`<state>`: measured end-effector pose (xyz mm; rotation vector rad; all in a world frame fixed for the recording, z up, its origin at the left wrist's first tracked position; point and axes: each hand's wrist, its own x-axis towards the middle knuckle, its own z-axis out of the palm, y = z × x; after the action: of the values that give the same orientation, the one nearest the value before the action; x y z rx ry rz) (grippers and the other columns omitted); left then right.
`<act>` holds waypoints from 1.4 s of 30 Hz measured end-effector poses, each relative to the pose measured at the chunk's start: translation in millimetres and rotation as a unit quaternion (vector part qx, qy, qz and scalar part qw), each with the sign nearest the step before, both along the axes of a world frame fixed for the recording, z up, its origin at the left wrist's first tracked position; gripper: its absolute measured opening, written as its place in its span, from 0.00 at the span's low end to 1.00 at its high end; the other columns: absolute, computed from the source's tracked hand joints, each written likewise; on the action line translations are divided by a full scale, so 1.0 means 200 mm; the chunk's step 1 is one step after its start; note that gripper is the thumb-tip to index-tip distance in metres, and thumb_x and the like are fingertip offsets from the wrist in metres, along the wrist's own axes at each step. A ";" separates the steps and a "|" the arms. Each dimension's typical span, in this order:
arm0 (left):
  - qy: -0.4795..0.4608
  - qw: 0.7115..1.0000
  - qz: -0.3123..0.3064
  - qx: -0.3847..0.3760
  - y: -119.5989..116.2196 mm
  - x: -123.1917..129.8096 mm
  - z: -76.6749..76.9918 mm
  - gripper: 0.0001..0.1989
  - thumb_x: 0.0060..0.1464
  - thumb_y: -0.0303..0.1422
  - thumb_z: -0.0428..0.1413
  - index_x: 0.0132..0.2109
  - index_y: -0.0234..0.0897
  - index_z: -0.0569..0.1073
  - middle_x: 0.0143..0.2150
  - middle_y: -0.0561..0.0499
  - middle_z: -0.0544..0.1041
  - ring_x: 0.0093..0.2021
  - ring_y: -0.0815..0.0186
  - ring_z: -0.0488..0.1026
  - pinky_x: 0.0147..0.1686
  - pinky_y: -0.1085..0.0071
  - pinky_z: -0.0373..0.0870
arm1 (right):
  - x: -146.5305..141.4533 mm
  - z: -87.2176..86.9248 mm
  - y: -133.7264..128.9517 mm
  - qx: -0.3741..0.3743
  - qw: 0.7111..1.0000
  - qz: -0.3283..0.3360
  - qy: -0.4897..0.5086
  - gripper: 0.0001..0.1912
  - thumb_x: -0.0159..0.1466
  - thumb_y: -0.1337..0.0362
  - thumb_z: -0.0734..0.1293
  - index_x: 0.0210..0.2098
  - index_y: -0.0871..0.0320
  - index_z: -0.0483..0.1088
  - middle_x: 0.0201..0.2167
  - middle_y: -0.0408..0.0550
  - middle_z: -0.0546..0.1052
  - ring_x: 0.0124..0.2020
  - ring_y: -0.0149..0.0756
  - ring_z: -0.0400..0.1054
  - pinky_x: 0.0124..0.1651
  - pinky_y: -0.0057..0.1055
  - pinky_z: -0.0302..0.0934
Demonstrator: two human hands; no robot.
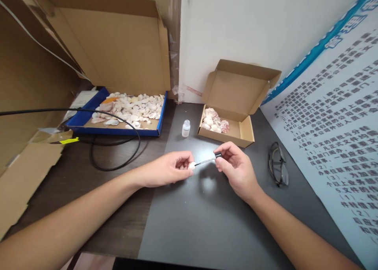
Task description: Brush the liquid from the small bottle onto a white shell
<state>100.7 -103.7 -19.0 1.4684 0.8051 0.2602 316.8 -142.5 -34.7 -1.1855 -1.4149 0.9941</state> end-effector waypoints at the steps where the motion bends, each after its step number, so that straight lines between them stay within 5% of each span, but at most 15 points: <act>1: 0.001 1.000 -0.001 0.001 0.00 0.00 0.00 0.11 0.57 0.38 0.56 0.34 0.38 0.63 0.25 0.60 0.61 0.24 0.74 0.57 0.23 0.77 0.55 | 0.00 0.00 0.00 0.000 1.000 -0.003 0.003 0.03 0.59 0.65 0.66 0.34 0.56 0.68 0.23 0.39 0.67 0.23 0.29 0.61 0.27 0.29 0.56; 42: -0.002 1.000 -0.008 -0.002 0.00 -0.01 -0.01 0.11 0.59 0.39 0.55 0.36 0.37 0.63 0.26 0.60 0.61 0.25 0.73 0.56 0.23 0.77 0.57 | -0.01 0.01 -0.01 0.019 0.999 0.018 -0.036 0.04 0.58 0.67 0.65 0.34 0.55 0.66 0.24 0.39 0.65 0.25 0.30 0.61 0.29 0.28 0.57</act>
<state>99.4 -104.1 -22.0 1.4703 0.7909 0.2491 315.5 -145.3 -32.6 -1.1812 -1.5099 0.9527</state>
